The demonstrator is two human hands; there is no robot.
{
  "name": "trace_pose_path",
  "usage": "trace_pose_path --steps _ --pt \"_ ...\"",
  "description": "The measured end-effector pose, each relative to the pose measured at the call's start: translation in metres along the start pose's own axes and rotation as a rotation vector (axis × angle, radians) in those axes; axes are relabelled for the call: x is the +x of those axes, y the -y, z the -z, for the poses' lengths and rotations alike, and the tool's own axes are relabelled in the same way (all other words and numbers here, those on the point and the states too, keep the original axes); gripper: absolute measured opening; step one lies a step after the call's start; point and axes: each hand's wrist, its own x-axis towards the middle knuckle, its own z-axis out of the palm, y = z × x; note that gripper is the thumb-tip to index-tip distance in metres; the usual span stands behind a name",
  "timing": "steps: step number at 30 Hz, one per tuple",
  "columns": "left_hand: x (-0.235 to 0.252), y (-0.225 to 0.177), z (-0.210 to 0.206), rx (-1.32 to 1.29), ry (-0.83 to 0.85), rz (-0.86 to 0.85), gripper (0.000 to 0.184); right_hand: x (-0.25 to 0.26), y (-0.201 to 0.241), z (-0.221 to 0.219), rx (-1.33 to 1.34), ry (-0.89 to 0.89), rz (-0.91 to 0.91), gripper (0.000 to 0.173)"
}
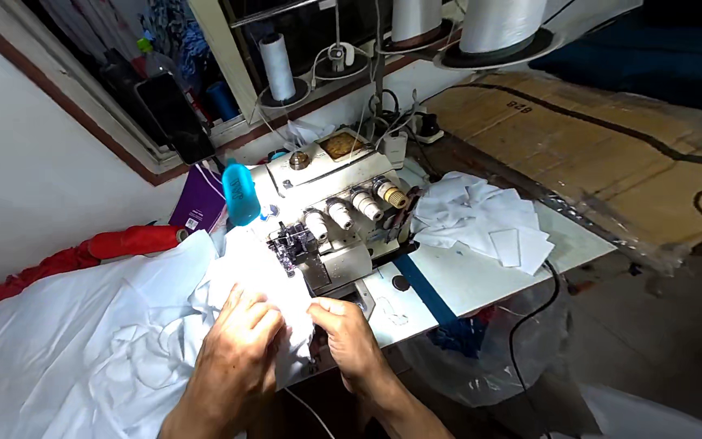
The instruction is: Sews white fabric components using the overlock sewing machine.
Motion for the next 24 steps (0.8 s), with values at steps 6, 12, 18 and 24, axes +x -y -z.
trace_pose_path --steps 6,12,18,24 --pt "0.039 -0.007 0.055 0.173 0.001 -0.066 0.038 -0.029 -0.023 -0.036 -0.119 0.193 0.324 0.044" --pt "0.032 0.007 0.063 0.091 -0.048 0.072 0.036 -0.002 -0.004 0.002 -0.345 -0.106 0.461 0.018" --pt "0.037 0.003 0.063 0.043 -0.055 0.138 0.033 0.042 0.018 0.004 -0.625 0.073 0.828 0.012" --pt "0.039 0.005 0.065 -0.012 -0.076 0.148 0.030 0.044 0.041 0.013 -0.541 0.254 0.879 0.010"
